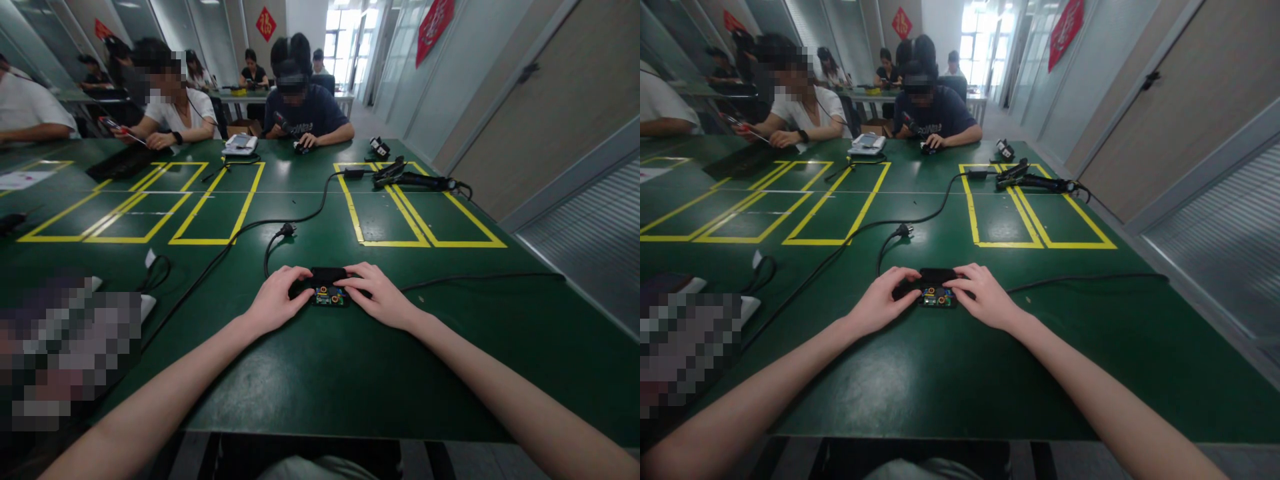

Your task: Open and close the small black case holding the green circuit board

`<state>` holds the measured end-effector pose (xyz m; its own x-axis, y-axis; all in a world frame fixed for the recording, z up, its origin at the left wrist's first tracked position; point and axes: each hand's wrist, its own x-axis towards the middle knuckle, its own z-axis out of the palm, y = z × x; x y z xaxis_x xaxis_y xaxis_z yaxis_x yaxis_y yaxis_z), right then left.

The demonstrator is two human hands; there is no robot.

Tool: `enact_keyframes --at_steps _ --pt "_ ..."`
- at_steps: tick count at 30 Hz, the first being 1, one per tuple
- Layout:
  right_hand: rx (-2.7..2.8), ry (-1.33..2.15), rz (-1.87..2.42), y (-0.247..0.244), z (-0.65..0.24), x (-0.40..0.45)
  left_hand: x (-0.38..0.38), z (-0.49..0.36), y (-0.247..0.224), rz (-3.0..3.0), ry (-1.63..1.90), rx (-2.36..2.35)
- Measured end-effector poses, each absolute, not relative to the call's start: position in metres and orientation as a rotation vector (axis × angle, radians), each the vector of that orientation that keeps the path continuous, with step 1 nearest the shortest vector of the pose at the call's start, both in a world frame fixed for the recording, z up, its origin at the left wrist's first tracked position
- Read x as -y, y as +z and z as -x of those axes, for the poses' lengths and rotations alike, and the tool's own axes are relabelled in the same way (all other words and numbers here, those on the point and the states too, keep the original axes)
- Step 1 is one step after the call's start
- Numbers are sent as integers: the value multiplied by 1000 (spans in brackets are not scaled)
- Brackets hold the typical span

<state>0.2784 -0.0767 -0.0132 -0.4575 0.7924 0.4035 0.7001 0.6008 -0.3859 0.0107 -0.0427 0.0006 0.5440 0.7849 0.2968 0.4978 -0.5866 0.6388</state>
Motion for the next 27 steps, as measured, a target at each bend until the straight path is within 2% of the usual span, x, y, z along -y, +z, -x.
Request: enact_keyframes --at_steps 7,27 --pt "2088 402 1128 -12 -276 78 44 -13 0 -2225 775 -1020" --pt "1913 627 1141 -1 -270 82 46 -15 2 -2042 854 -938"
